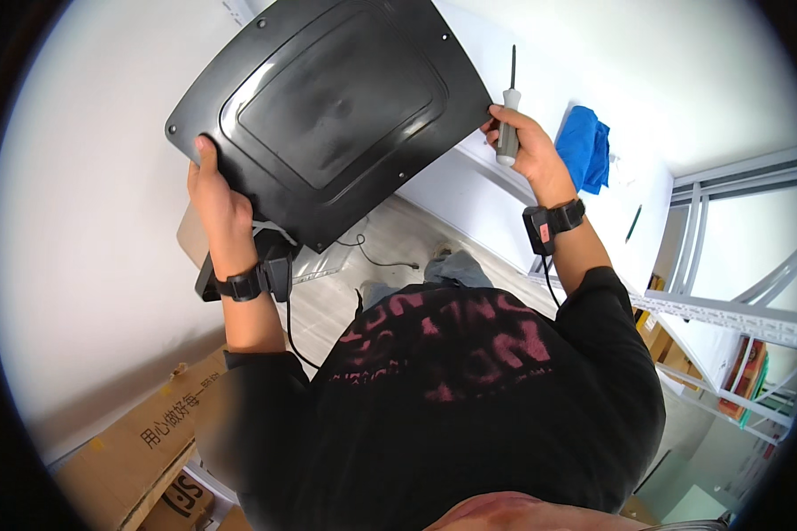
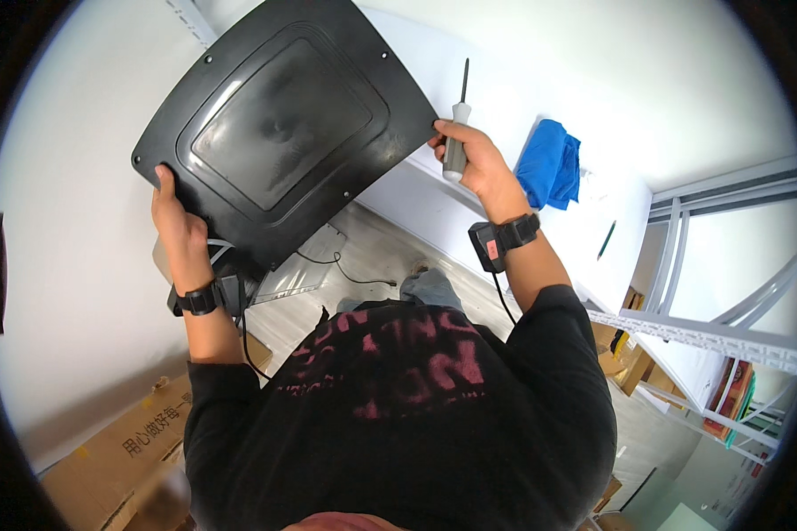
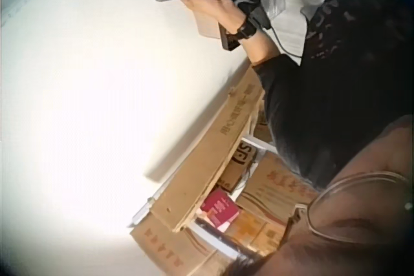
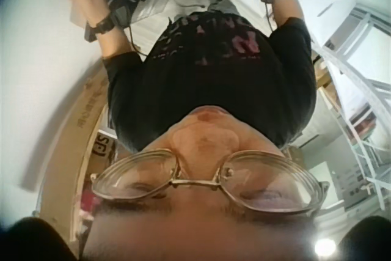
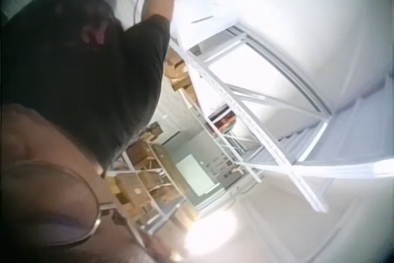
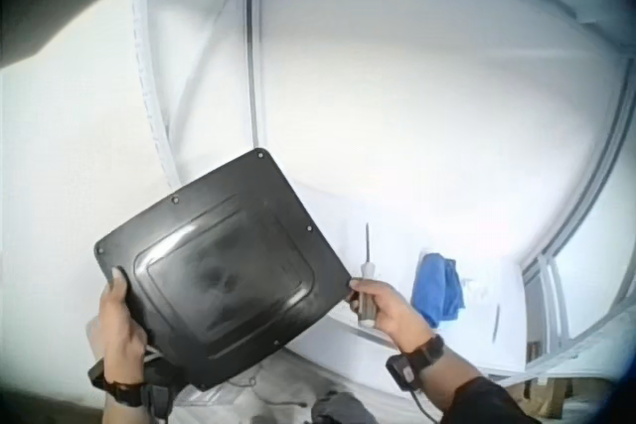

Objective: The person uses a corded electric screwdriver to remove screws from the back panel of a black electronic device, then removes the panel to expose the internal components. The person continues to remove additional screws from the device's chassis.

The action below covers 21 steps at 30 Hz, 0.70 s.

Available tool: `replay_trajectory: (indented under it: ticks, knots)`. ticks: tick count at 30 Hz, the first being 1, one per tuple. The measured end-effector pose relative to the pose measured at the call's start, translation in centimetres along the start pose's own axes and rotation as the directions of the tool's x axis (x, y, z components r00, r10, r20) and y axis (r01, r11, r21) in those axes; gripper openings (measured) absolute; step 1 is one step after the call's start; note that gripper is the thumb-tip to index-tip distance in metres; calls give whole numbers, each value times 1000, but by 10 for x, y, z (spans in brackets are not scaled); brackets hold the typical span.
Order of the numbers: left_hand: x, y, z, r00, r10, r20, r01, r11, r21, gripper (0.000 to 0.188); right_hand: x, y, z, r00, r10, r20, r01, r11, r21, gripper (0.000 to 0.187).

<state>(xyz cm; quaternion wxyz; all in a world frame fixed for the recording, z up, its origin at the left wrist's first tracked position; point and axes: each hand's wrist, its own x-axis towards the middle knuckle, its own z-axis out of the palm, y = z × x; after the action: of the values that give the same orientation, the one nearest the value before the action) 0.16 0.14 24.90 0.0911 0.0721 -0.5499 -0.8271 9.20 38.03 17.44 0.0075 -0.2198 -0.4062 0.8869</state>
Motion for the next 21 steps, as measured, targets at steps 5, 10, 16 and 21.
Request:
replay_trajectory:
  ticks: [5,10,16,21]
  knots:
    - [7,-38,73,999,-34,-34,34,999,5,35,44,-55,-50,998,-70,12,70,994,-79,25]
    - [19,-84,119,997,-68,-29,68,998,-5,30,72,-86,-92,999,-49,9,50,993,-111,29]
    - [42,-136,138,988,-114,-101,126,985,121,26,89,-91,-117,996,-85,12,85,964,-251,32]
    - [47,-155,144,978,-113,-176,145,972,186,28,102,-92,-123,993,-115,11,108,888,-448,32]
